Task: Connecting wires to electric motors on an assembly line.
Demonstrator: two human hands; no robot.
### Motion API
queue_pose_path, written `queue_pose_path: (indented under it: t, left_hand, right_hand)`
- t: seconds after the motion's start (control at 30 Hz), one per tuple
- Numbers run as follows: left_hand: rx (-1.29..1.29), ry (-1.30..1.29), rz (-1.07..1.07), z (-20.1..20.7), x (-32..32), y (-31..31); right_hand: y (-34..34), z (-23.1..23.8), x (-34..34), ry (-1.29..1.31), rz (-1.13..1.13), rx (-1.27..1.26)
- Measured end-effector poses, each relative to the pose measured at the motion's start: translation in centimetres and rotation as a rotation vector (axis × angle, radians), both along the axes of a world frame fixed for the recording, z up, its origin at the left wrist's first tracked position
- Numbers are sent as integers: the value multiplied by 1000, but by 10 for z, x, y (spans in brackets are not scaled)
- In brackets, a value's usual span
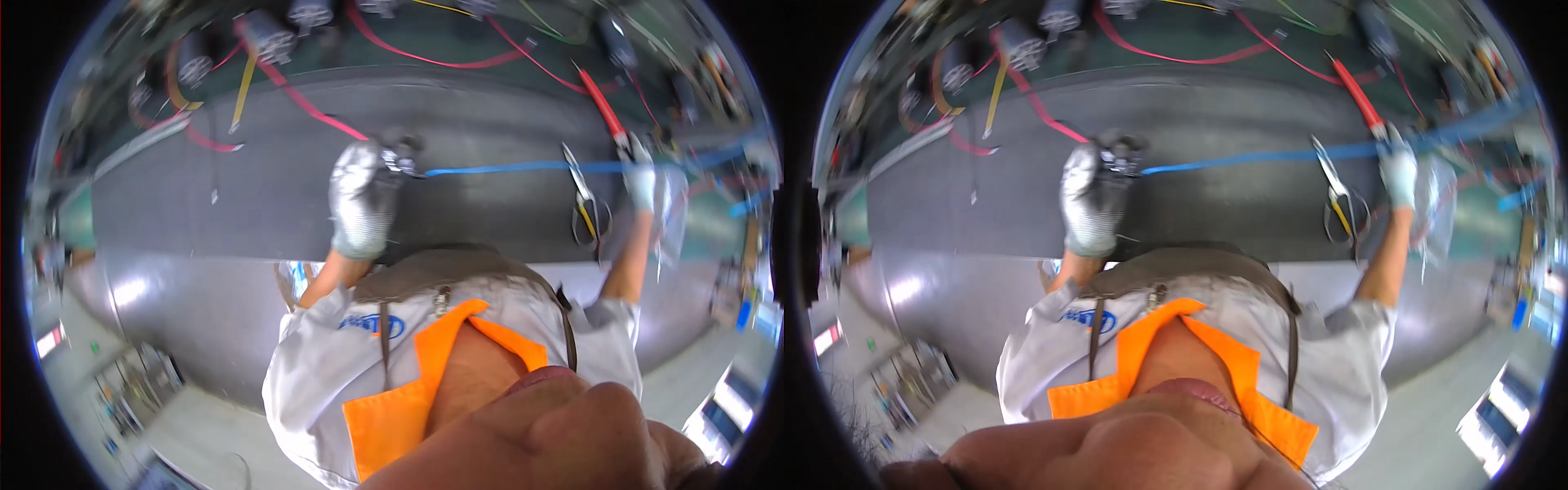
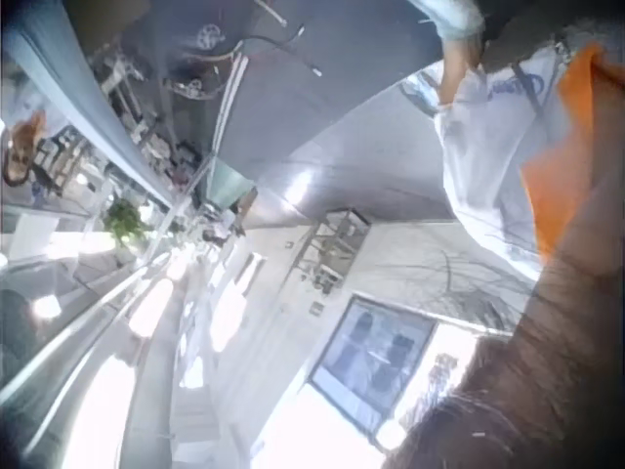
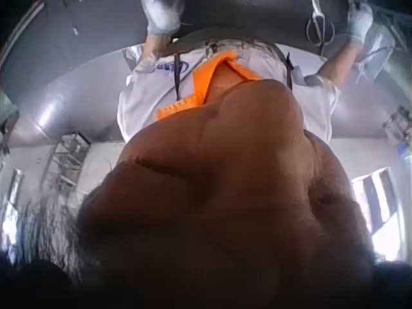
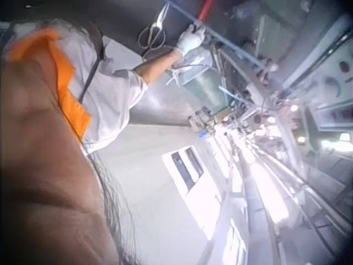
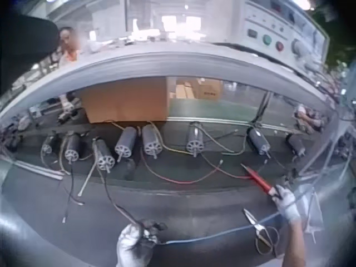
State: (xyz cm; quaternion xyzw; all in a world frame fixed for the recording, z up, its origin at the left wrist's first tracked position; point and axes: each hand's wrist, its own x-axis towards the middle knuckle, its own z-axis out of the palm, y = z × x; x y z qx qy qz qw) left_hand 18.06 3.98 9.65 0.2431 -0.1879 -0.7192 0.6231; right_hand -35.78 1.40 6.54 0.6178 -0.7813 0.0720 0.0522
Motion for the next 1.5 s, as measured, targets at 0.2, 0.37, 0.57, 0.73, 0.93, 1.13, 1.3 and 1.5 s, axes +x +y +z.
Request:
queue_pose_path:
  t: [0.2,0.37,0.57,0.73,0.93,1.13,1.3,1.5]
  left_hand:
    - [-57,-48,63,24,14,6]
    - [-55,-109,124,30,22,7]
    - [-22,-95,131,29,23,2]
    - [-71,-83,108,27,20,-3]
    - [-18,-35,100,14,21,-13]
    - [-76,-14,-70,-4,10,-31]
    - [-37,-459,-30,-14,7,-31]
    - [405,-1948,835,1,123,-5]
  right_hand:
    - [-89,20,162,-959,467,70]
    - [-169,29,304,-1129,764,313]
    - [-225,30,393,-982,867,483]
    - [-203,47,397,-755,730,416]
    - [-127,53,231,-463,784,-29]
    - [-57,82,154,184,350,95]
    - [-19,88,272,-1331,843,272]
    - [-36,51,329,-2105,563,73]
